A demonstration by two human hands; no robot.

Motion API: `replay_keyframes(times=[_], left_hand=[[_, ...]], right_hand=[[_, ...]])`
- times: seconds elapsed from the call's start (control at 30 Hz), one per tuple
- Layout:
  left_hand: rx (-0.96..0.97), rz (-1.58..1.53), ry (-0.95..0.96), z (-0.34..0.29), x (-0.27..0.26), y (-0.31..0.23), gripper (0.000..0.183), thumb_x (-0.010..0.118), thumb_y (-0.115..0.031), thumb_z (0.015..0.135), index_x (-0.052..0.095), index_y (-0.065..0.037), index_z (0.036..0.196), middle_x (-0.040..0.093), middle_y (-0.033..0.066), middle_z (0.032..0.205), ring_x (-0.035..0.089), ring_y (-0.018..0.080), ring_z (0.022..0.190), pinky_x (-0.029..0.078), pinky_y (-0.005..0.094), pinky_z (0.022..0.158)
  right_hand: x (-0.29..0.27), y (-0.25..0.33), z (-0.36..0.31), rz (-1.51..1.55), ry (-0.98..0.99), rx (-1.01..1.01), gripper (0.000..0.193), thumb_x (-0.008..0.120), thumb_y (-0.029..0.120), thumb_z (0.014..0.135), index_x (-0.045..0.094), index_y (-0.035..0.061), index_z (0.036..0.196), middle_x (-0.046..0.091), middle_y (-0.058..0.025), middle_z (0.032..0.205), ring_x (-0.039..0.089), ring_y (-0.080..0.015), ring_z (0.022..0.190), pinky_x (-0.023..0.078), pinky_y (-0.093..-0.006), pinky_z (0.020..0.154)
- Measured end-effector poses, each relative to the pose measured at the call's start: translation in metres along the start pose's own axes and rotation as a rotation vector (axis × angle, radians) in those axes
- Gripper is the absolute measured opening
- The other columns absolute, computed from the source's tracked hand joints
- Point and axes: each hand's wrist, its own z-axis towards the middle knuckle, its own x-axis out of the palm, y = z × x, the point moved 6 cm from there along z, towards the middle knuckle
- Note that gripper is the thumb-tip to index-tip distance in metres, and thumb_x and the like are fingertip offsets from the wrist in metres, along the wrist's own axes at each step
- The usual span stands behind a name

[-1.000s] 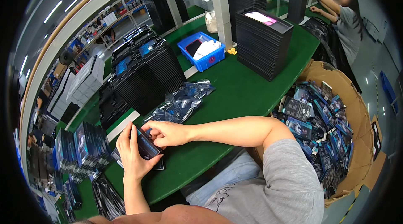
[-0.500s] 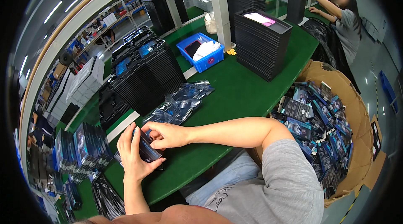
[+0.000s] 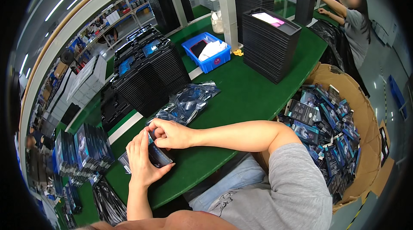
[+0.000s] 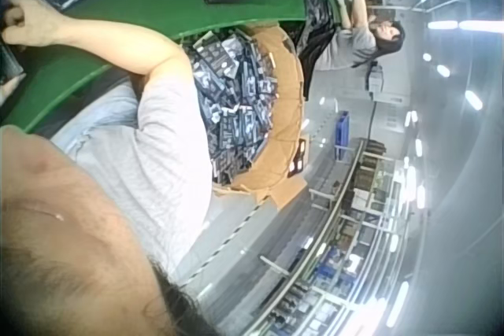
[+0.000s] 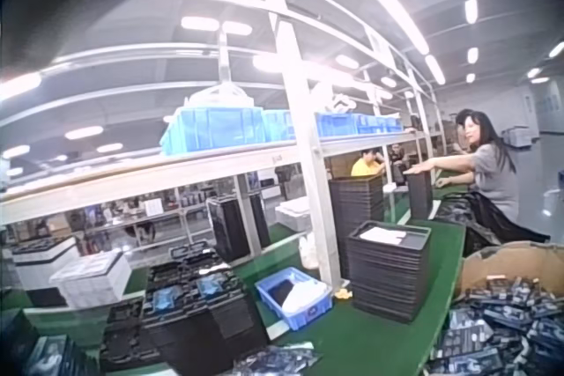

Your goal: The person sits at a green workbench in a factory setting, handling small electronic components. They open a retail box, remove a component, and place it into a clear plastic bag. The person then seals the bag and places it into a black plastic tray. This process is repeated for multiple units, with the person stacking the finished trays on the table.

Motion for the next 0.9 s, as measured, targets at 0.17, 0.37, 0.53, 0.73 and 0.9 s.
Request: replay_keyframes(times=[0.17, 0.37, 0.53, 0.73, 0.9], left_hand=[[-0.158, -0.127, 0.021, 0.0, -0.006, 0.016, 0.122, 0.089, -0.031, 0.044, 0.03, -0.002, 0.147, 0.052, 0.0186, 0.133, 0.052, 0.0363, 0.118, 0.038, 0.0455, 0.1], [-0.292, -0.45, 0.075, -0.006, -0.012, 0.029, 0.121, 0.088, -0.036, 0.044, 0.033, 0.0, 0.145, 0.053, 0.0167, 0.132, 0.052, 0.0337, 0.117, 0.036, 0.0458, 0.101], [-0.253, -0.611, 0.18, -0.01, -0.009, 0.035, 0.125, 0.09, -0.039, 0.043, 0.032, 0.001, 0.146, 0.054, 0.018, 0.131, 0.053, 0.0345, 0.119, 0.039, 0.0454, 0.101], [-0.217, -0.685, 0.225, -0.009, -0.009, 0.035, 0.13, 0.092, -0.04, 0.042, 0.028, 0.002, 0.148, 0.057, 0.0203, 0.127, 0.055, 0.0346, 0.117, 0.039, 0.0449, 0.102], [-0.247, -0.788, 0.221, -0.011, -0.013, 0.038, 0.133, 0.092, -0.04, 0.043, 0.024, 0.001, 0.15, 0.058, 0.0216, 0.127, 0.058, 0.0357, 0.115, 0.043, 0.0433, 0.1]], right_hand=[[-0.006, 0.016, -0.003, -0.242, -0.222, -0.264, 0.034, 0.064, 0.012, 0.089, 0.048, 0.0025, 0.117, 0.055, -0.0049, 0.094, 0.054, -0.0126, 0.087, 0.052, -0.0275, 0.075], [0.011, 0.053, -0.021, -0.555, -0.157, -0.801, 0.014, 0.068, 0.009, 0.081, 0.058, 0.0038, 0.087, 0.055, -0.0099, 0.094, 0.055, -0.0315, 0.09, 0.047, -0.0407, 0.081], [0.016, 0.059, -0.028, -0.628, -0.079, -0.918, 0.014, 0.071, 0.01, 0.079, 0.061, 0.0051, 0.088, 0.058, -0.0076, 0.095, 0.058, -0.0282, 0.087, 0.048, -0.0395, 0.08], [0.024, 0.06, -0.037, -0.679, -0.031, -1.058, 0.014, 0.071, 0.009, 0.078, 0.064, 0.0046, 0.09, 0.061, -0.007, 0.094, 0.061, -0.0264, 0.087, 0.051, -0.0369, 0.075], [0.034, 0.065, -0.04, -0.692, -0.024, -1.056, 0.02, 0.068, 0.009, 0.079, 0.066, 0.0026, 0.098, 0.064, -0.0086, 0.1, 0.063, -0.0259, 0.095, 0.053, -0.0379, 0.083]])
